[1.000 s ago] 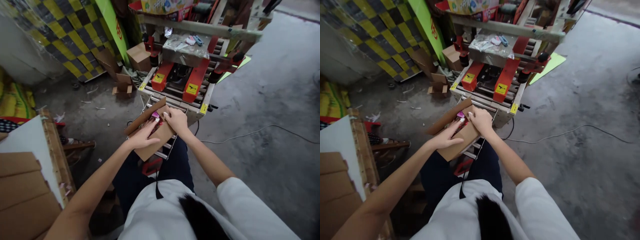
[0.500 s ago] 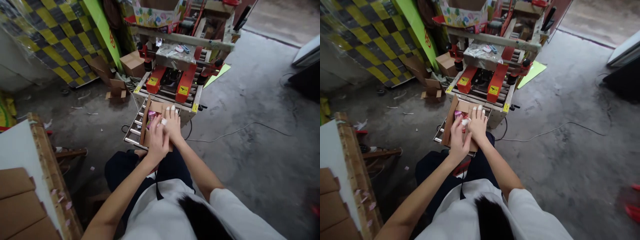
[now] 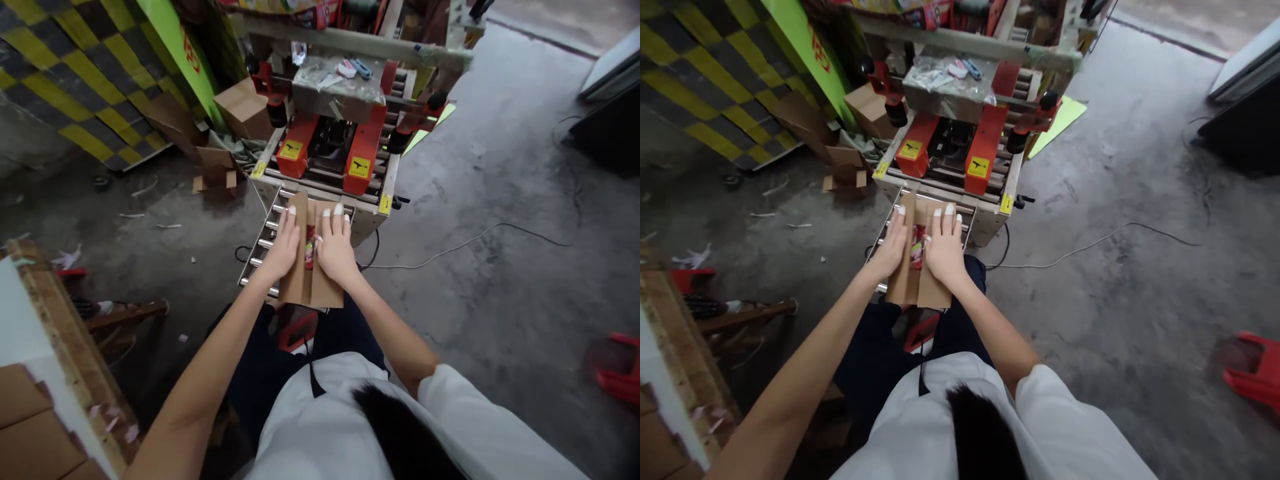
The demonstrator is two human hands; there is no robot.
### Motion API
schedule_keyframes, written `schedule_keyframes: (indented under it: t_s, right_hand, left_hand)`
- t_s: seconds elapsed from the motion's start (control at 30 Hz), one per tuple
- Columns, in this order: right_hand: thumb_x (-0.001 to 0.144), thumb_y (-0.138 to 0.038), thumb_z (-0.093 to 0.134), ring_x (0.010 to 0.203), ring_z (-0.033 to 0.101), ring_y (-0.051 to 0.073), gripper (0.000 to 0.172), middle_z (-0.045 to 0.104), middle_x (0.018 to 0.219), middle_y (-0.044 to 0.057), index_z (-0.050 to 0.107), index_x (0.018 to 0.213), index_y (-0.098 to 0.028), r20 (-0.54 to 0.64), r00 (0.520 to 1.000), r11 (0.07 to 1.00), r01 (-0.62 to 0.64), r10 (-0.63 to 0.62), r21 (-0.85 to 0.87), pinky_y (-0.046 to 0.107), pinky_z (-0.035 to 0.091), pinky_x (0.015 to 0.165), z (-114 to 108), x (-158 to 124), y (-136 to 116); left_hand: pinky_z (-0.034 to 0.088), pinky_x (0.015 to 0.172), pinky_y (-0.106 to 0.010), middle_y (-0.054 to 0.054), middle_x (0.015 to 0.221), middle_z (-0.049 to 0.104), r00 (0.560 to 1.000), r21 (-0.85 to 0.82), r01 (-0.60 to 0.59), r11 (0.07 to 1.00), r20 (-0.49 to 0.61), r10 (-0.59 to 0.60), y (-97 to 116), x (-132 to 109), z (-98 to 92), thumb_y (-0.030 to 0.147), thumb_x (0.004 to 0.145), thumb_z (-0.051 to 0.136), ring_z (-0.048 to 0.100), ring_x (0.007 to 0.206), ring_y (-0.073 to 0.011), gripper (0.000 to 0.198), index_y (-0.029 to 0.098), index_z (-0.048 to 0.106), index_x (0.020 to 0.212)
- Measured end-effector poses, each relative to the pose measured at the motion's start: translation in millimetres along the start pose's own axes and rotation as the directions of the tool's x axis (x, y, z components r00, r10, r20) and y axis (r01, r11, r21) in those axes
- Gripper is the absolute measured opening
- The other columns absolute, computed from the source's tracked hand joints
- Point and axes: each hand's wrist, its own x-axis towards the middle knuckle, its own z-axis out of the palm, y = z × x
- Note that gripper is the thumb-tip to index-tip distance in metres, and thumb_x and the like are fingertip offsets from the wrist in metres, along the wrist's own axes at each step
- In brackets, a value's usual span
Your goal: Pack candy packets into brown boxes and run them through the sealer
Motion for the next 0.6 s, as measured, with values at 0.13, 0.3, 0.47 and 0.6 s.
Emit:
schedule_keyframes:
  t_s: [0.13,0.3,0.47,0.6]
  right_hand:
    - [0.101,-0.024,0.028,0.161,0.0,0.033,0.063,0.015,0.17,0.023,0.025,0.16,-0.002,0.024,1.0,1.0,0.016,-0.017,0.027,0.06,0.016,0.128,3,7,4]
    - [0.101,-0.024,0.033,0.16,0.006,0.038,0.064,0.015,0.169,0.027,0.028,0.159,0.002,0.049,0.998,0.996,-0.035,0.039,-0.079,0.061,0.02,0.126,-7,17,-3]
    - [0.092,-0.049,0.056,0.158,0.014,0.042,0.086,0.019,0.168,0.025,0.027,0.161,-0.007,0.174,0.959,0.973,0.232,-0.225,-0.02,0.07,0.017,0.123,-17,-32,-10]
    - [0.076,-0.062,0.075,0.159,0.014,0.041,0.116,0.019,0.166,0.029,0.025,0.16,0.0,0.231,0.903,0.928,0.373,-0.362,-0.001,0.065,0.012,0.127,-12,-54,-12]
  left_hand:
    - [0.048,0.11,-0.058,-0.014,0.174,-0.002,0.99,0.432,0.106,0.896,0.039,-0.136,29,-14,1.5,0.041,0.105,0.032,0.043,0.146,-0.0404,0.061,0.02,0.031,0.162]
    - [0.057,0.099,-0.055,-0.019,0.173,0.005,0.987,0.624,0.106,0.774,0.029,-0.159,47,-7,2.1,0.034,0.105,0.032,0.056,0.135,-0.0399,0.058,0.021,0.032,0.162]
    - [0.055,0.101,-0.057,-0.022,0.171,0.015,0.992,0.479,0.12,0.87,-0.017,-0.128,23,4,3.4,0.035,0.103,0.039,0.056,0.135,-0.0411,0.056,0.022,0.042,0.157]
    - [0.035,0.122,-0.054,-0.023,0.17,0.015,0.998,0.173,-0.043,0.984,-0.039,0.05,-12,15,4.6,0.034,0.101,0.043,0.029,0.155,-0.0369,0.058,0.014,0.043,0.155]
